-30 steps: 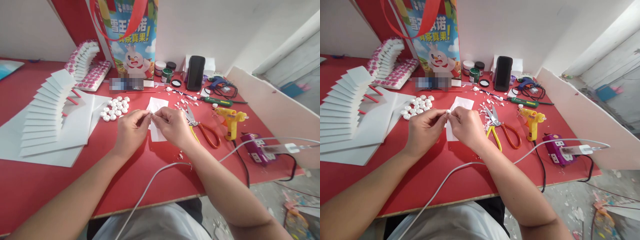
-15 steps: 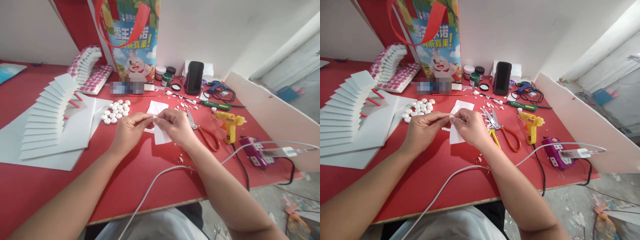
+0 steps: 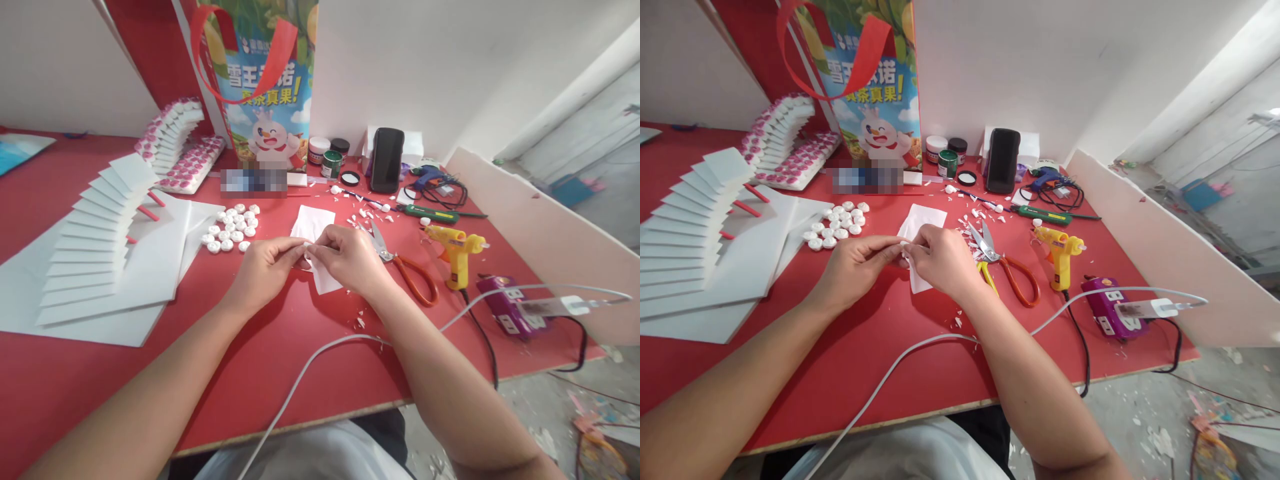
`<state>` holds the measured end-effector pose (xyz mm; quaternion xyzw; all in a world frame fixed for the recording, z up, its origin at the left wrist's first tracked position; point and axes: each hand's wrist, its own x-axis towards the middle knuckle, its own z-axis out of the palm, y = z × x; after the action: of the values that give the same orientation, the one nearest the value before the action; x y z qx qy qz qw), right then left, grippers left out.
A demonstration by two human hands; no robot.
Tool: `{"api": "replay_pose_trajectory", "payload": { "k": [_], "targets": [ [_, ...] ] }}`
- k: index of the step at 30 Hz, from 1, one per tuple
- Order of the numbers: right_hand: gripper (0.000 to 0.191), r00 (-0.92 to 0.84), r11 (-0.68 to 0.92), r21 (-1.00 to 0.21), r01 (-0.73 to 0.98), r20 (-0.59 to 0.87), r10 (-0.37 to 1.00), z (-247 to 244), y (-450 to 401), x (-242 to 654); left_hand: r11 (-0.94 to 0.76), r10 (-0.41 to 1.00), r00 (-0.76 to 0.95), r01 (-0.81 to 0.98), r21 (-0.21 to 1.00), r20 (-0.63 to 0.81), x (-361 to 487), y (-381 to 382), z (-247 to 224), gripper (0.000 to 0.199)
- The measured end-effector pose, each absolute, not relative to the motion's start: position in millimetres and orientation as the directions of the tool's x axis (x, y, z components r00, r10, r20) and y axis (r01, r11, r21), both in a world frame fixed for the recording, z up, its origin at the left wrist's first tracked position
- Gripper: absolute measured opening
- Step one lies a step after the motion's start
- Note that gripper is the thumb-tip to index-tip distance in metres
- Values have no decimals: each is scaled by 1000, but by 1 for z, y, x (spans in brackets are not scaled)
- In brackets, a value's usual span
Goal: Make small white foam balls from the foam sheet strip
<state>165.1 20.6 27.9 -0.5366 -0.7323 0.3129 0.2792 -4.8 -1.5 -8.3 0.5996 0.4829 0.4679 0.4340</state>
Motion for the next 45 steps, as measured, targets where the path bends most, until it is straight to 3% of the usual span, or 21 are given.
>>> {"api": "replay_pose_trajectory", "payload": {
  "k": [5,11,14,16,18,21,25,35,41,45],
  "targets": [
    [24,-267,264,-728,633,115,957,27,21,166,-179,982,101,202,963,161,-2,-2,-7,28],
    [19,-317,379,-612,694,212,924,27,12,160,-229,973,54,189,955,223,0,-1,-7,25],
    [25,-284,339,-699,630,200,938,27,15,162,-255,967,43,225,940,252,-3,0,-4,23],
    [37,-221,159,-877,453,62,973,28,23,167,-283,959,45,254,925,280,-5,0,0,22],
    [52,-238,-157,-971,179,-197,951,28,32,174,-318,948,73,260,912,310,-8,0,5,22],
    [63,-480,-531,-843,-86,-432,763,30,39,178,-367,930,127,250,896,346,-10,-1,11,21],
    [63,-720,-704,-696,-141,-415,556,32,35,173,-426,905,141,274,862,402,-10,-3,14,21],
    [50,-752,-792,-561,-243,-407,519,32,32,169,-454,889,171,227,861,424,-7,-3,12,20],
    [39,-715,-718,-674,-173,-415,562,36,32,170,-416,909,131,258,872,395,-8,-2,10,20],
    [28,-686,-601,-782,-164,-347,639,35,32,174,-395,919,94,245,885,384,-9,-2,8,20]
  ]
}}
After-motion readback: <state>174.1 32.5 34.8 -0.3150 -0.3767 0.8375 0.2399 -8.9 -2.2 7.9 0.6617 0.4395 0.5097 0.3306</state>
